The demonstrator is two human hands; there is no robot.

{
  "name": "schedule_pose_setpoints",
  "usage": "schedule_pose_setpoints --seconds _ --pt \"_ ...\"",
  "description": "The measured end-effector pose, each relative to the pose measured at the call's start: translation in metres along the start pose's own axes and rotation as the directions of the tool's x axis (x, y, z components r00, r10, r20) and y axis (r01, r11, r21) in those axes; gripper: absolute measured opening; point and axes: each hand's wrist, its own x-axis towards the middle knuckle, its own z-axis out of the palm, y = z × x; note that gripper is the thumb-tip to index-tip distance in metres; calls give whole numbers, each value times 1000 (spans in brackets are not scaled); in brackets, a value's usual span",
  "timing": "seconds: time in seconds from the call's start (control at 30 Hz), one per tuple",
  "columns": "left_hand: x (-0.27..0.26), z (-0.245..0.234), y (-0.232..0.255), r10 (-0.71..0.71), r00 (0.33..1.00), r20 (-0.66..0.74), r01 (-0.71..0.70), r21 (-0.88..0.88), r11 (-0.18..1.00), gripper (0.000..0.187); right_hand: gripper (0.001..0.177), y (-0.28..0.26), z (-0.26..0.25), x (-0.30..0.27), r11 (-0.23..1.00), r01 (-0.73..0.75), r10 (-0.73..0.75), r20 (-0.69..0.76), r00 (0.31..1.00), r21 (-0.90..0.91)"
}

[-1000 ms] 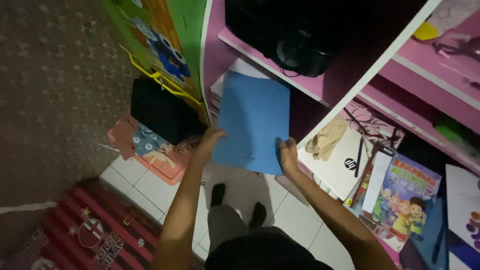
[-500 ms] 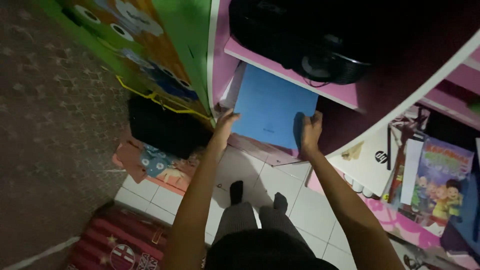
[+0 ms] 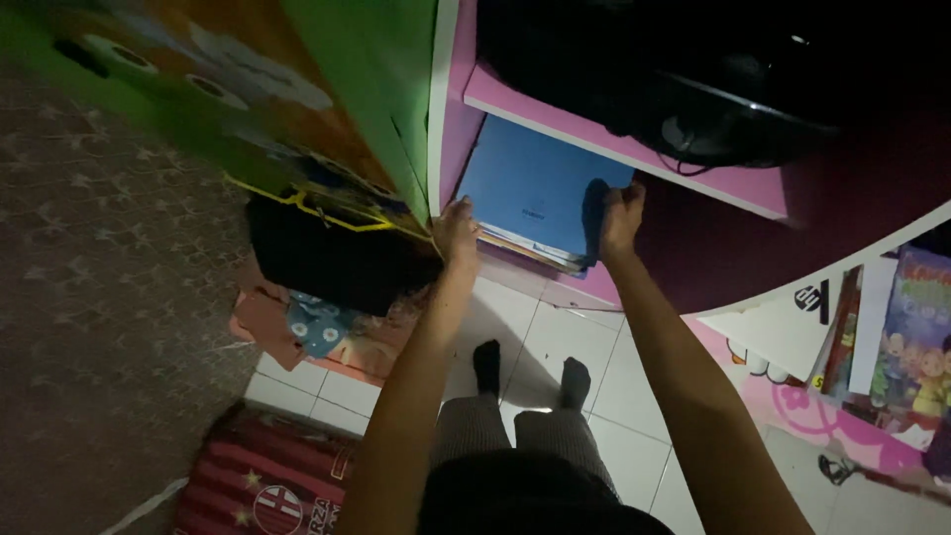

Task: Organizing various folders, books, and documents on a desk and shelf.

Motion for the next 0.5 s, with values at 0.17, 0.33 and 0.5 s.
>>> schedule_pose_setpoints --seconds 0.17,0.33,0.5 --pt "-18 3 7 22 996 -87 -19 38 999 32 47 34 -9 6 996 75 -68 123 990 -48" --pt "-21 5 1 22 990 -139 -19 19 1000 35 44 85 -10 39 995 89 -75 238 968 -52" --pt "-46 0 9 181 979 -92 -172 91 981 32 58 55 -14 26 912 173 -75 265 961 -371"
